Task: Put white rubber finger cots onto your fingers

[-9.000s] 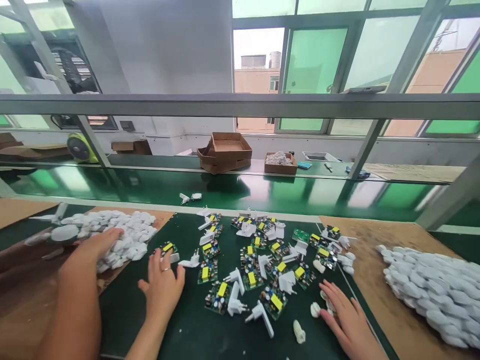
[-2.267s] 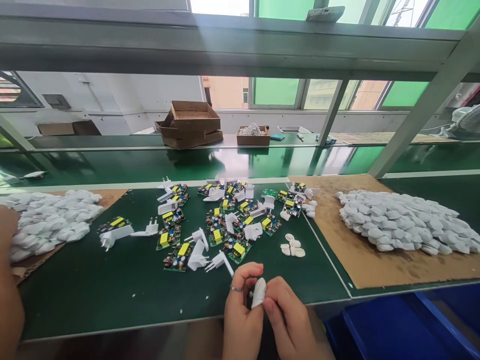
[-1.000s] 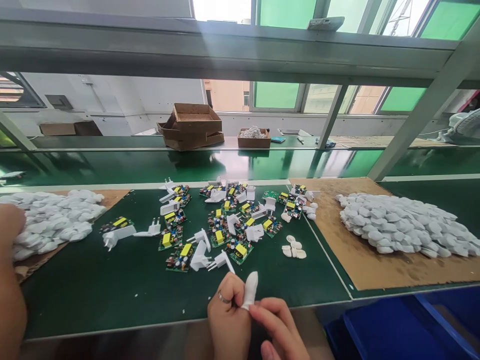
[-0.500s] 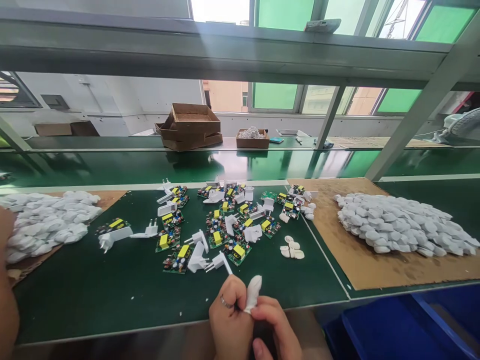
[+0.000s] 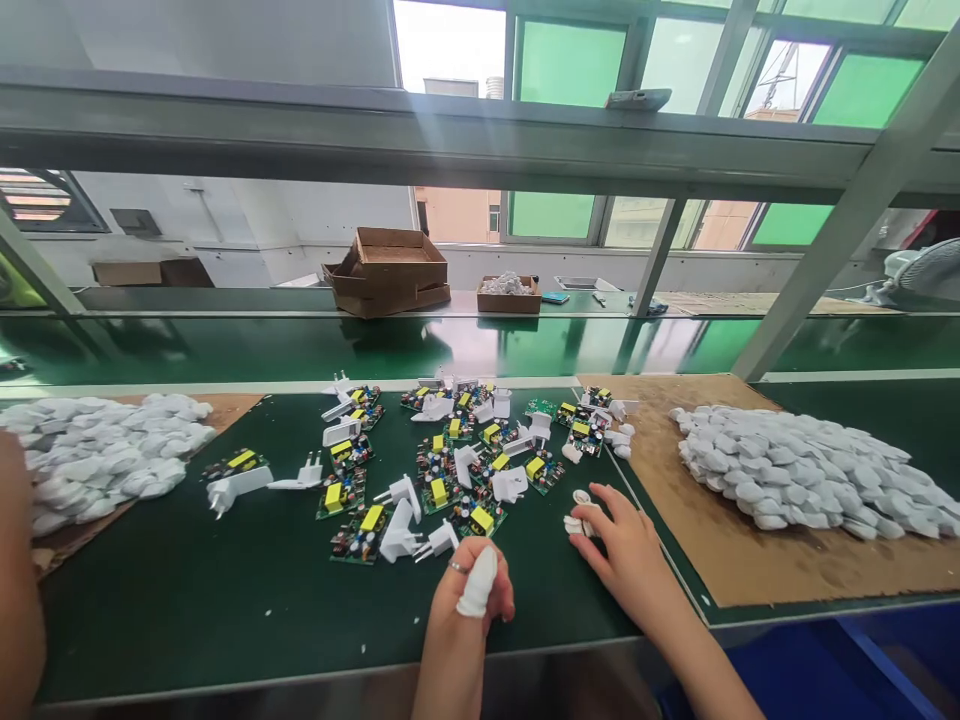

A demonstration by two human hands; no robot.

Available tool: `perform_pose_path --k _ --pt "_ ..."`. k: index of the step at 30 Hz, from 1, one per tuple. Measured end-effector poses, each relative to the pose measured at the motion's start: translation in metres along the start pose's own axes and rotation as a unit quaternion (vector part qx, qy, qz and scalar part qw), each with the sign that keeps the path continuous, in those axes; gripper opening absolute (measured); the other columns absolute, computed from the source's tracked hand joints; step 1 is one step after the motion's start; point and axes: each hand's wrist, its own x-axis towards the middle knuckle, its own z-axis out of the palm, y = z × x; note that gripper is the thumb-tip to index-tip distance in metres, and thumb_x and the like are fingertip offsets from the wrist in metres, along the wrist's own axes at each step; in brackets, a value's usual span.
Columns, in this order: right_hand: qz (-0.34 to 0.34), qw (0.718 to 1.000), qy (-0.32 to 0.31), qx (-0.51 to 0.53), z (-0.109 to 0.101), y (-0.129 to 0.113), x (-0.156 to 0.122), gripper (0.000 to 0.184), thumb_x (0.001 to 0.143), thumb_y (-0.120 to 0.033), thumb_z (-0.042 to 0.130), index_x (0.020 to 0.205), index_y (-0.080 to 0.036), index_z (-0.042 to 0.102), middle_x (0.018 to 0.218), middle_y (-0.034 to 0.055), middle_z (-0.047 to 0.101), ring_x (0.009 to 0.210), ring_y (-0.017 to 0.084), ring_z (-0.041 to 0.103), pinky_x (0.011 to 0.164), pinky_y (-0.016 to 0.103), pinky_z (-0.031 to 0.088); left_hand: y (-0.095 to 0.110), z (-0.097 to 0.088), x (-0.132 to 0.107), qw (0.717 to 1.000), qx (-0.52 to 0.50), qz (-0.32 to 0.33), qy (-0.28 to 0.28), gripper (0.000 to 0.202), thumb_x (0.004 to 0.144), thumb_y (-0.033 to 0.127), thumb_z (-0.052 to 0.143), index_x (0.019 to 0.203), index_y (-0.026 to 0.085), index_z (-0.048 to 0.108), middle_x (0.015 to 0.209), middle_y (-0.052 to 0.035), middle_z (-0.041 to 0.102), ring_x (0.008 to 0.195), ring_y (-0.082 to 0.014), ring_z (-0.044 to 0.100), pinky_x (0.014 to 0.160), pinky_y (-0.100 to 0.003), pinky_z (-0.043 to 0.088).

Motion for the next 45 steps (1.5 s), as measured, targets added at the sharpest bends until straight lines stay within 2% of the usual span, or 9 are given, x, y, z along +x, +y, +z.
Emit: perform_pose_path --k 3,8,14,20,23,28,33,37,45 --pt "-0.022 0.997 0.017 0.066 -0.006 -0.01 -0.003 0.013 0.076 -0.024 0.044 0.078 -0.022 0.057 0.105 0.0079 0.049 0.1 0.026 0.045 0.077 0.049 0.038 -0.002 0.006 -0.004 1.0 -0.016 -0.023 -0.012 0.035 0.061 0.05 0.055 0.069 0.016 0.052 0.057 -0.0018 0.052 0.043 -0.0097 0.046 0.039 -0.018 0.033" --pt "-0.068 0.966 -0.015 0.249 -0.032 -0.039 -0.011 0.024 0.079 -0.017 0.037 0.097 -0.021 0.051 0.091 0.005 0.055 0.083 0.012 0.054 0.068 0.021 0.047 -0.001 0.009 -0.013 0.999 0.009 -0.004 -0.03 0.031 0.061 0.047 0.059 0.074 0.019 0.059 0.068 -0.0031 0.056 0.06 -0.0112 0.051 0.052 -0.017 0.036" --pt "-0.042 0.946 0.057 0.316 -0.036 -0.055 -0.016 0.015 0.074 -0.013 0.042 0.087 -0.019 0.046 0.074 0.0004 0.057 0.067 0.008 0.056 0.06 0.013 0.046 -0.004 0.004 -0.017 0.963 0.212 0.105 -0.13 0.007 0.069 0.026 0.054 0.071 0.019 0.056 0.082 -0.0037 0.052 0.071 -0.0142 0.05 0.058 -0.02 0.037" --pt "-0.036 0.938 0.002 0.344 -0.034 -0.056 -0.021 0.01 0.077 -0.013 0.039 0.079 -0.018 0.048 0.072 -0.0002 0.054 0.066 0.007 0.053 0.058 0.015 0.043 -0.002 0.01 -0.02 0.954 0.251 0.145 -0.074 0.013 0.062 0.026 0.061 0.065 0.019 0.05 0.073 -0.0001 0.055 0.061 -0.0118 0.049 0.059 -0.021 0.039" --pt "-0.036 0.939 -0.005 0.343 -0.032 -0.055 -0.023 0.012 0.077 -0.013 0.038 0.081 -0.018 0.048 0.074 0.0006 0.055 0.068 0.009 0.052 0.059 0.017 0.043 0.0 0.014 -0.022 0.956 0.251 0.13 -0.082 0.01 0.064 0.024 0.059 0.061 0.018 0.051 0.073 -0.0008 0.058 0.062 -0.0126 0.051 0.058 -0.021 0.04" --pt "-0.044 0.933 0.024 0.357 -0.031 -0.054 -0.023 0.011 0.078 -0.012 0.039 0.08 -0.019 0.048 0.073 0.0003 0.054 0.067 0.008 0.052 0.058 0.016 0.043 -0.003 0.013 -0.019 0.976 0.183 0.04 -0.112 0.008 0.062 0.023 0.06 0.057 0.018 0.056 0.071 -0.0022 0.06 0.065 -0.019 0.055 0.06 -0.027 0.045" --pt "-0.059 0.925 0.046 0.371 -0.035 -0.055 -0.023 0.013 0.077 -0.01 0.04 0.081 -0.019 0.047 0.073 -0.0008 0.054 0.067 0.008 0.053 0.059 0.015 0.043 -0.004 0.005 -0.012 0.977 0.174 0.017 -0.123 0.006 0.059 0.023 0.063 0.062 0.019 0.063 0.064 0.0007 0.059 0.07 -0.0229 0.057 0.065 -0.032 0.045" --pt "-0.064 0.917 0.041 0.392 -0.037 -0.055 -0.021 0.014 0.077 -0.009 0.041 0.082 -0.02 0.048 0.073 -0.0012 0.054 0.067 0.007 0.052 0.06 0.014 0.043 -0.003 0.004 -0.012 0.98 0.157 0.004 -0.121 0.009 0.057 0.024 0.065 0.064 0.018 0.064 0.062 0.0006 0.058 0.067 -0.0206 0.057 0.064 -0.031 0.045" --pt "-0.046 0.916 0.038 0.396 -0.033 -0.047 -0.025 0.017 0.078 -0.009 0.039 0.084 -0.022 0.049 0.071 -0.0024 0.053 0.065 0.007 0.051 0.058 0.015 0.04 0.003 0.005 -0.011 0.988 0.089 -0.032 -0.124 0.024 0.063 0.037 0.06 0.057 0.014 0.059 0.053 -0.0008 0.052 0.047 -0.0119 0.05 0.046 -0.023 0.039"
